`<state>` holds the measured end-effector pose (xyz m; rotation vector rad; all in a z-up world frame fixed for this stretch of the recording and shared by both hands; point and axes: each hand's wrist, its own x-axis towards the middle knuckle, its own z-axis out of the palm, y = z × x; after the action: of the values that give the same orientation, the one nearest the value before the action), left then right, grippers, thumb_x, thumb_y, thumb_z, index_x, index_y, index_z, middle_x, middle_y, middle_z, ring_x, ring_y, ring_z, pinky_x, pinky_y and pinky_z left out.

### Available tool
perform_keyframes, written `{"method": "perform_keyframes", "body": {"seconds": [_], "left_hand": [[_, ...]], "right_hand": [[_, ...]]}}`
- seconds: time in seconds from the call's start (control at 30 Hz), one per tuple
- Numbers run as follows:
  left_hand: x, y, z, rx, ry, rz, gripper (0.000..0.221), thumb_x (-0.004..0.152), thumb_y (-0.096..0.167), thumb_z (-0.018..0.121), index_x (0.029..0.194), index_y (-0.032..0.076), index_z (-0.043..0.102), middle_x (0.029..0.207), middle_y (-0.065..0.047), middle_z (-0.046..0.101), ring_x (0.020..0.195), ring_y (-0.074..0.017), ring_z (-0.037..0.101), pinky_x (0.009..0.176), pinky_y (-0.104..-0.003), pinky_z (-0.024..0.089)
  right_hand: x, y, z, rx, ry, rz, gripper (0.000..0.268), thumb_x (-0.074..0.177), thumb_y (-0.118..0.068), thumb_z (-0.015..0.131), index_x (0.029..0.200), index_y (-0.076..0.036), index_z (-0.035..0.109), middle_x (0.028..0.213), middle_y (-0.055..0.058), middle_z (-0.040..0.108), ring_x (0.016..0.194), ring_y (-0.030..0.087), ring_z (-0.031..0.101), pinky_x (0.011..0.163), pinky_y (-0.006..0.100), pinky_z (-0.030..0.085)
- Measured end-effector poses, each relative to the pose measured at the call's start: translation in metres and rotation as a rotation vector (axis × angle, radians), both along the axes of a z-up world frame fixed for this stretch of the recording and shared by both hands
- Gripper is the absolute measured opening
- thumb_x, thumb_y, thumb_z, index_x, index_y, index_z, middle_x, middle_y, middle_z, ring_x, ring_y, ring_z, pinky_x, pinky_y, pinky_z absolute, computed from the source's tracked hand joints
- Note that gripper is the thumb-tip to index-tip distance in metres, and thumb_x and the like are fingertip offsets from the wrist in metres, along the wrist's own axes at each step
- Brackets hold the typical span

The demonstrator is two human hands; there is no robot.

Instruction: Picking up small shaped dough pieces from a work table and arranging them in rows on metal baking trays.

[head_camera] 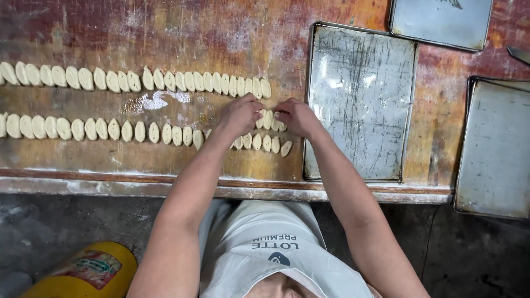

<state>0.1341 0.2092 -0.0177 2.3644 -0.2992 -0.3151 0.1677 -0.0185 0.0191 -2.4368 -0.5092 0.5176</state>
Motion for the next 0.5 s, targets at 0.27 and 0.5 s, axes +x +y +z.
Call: {"method": "perform_keyframes", "body": {"seconds": [0.27,0.5], "left_hand": [[-0.004,-0.003,0.029,-0.048,-0.047,-0.018,0.012,0.087,0.032,0.07,0.095,0.023,0.071,0.098,-0.001,0.062,0.097,-0.0328,0.064,0.083,-0.043,0.053],[-0.059,-0.113,0.028,-0.074,-0.428,-0.023,0.012,0.083,0.039,0.073,0.092,0.031,0.073,0.091,0.008,0.062,0.09,-0.0234,0.06,0.078,-0.04,0.05]], "right_hand": [[-0.012,0.001,-0.013,0.019,-0.127,-0.002,0.018,0.087,-0.035,0.072,0.1,-0.021,0.073,0.098,0.005,0.067,0.098,0.034,0.067,0.083,0.044,0.054],[-0.06,-0.117,0.017,0.037,-0.233,0.052,0.016,0.09,-0.037,0.072,0.095,-0.021,0.07,0.094,-0.001,0.065,0.095,0.028,0.066,0.079,0.039,0.054]]}}
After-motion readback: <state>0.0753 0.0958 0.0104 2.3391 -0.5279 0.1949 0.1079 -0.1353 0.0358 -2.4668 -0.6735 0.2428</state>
